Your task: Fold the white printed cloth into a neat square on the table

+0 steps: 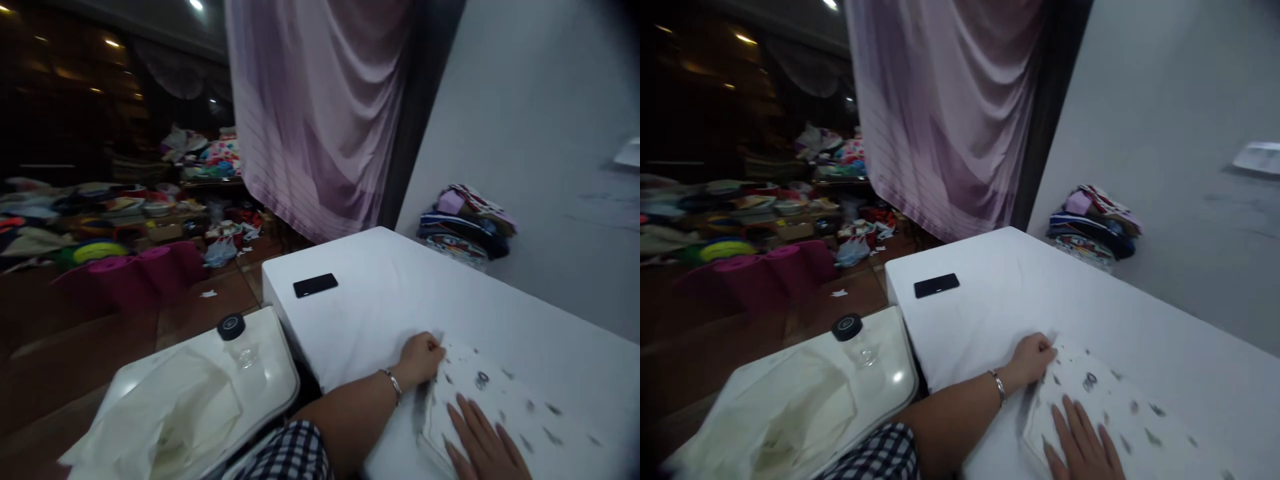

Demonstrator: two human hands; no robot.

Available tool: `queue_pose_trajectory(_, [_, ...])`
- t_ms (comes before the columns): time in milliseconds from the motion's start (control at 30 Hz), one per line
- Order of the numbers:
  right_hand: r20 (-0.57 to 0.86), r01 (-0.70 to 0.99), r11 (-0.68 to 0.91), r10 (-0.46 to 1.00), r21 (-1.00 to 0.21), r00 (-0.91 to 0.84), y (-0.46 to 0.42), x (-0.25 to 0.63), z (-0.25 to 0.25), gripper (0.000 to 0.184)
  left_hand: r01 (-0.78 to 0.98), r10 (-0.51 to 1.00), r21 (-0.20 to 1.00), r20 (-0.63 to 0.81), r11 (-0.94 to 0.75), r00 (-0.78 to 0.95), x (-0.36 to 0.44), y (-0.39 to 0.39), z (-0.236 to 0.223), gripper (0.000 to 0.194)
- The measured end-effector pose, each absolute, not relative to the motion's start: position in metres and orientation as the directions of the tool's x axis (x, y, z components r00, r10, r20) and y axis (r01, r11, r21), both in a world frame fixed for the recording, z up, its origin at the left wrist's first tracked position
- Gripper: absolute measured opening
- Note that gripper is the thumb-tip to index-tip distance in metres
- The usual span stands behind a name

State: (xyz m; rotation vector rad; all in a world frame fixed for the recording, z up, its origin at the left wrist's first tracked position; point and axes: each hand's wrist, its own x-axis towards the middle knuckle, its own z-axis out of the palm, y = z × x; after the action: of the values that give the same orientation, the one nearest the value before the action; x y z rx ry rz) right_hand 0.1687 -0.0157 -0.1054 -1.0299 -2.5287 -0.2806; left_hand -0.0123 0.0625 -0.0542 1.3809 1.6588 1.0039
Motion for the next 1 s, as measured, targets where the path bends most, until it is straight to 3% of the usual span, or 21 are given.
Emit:
queue_pose_trajectory(267, [0.240, 0.764, 0.645, 0.742, -0.005, -0.626, -0.035, 0.159, -0.061, 0.053, 0.415, 0.992, 0.909, 0.021, 0.032, -0.122, -0.013, 0.067, -0.051, 0.015])
queue_pose_trajectory(533, [0.208, 0.773, 0.633, 0.763, -0.046, -0.612, -0.036, 0.157, -0.052, 0.053, 0.408, 0.996, 0.913, 0.015, 0.022, -0.087, -0.014, 0.078, -0.046, 0.033])
queue_pose_trajectory(767, [0.146, 0.790, 0.610, 0.788, -0.056, -0.598, -0.040, 0.156, -0.044, 0.053, 0.435, 0.988, 0.897, -0.011, 0.077, -0.152, -0.010, 0.087, -0.043, 0.018])
queue_pose_trajectory(1000, [0.118, 0.800, 0.598, 0.799, -0.048, -0.590, -0.041, 0.154, -0.039, 0.054, 0.407, 0.994, 0.911, -0.023, 0.066, -0.110, -0.014, 0.087, -0.041, 0.024])
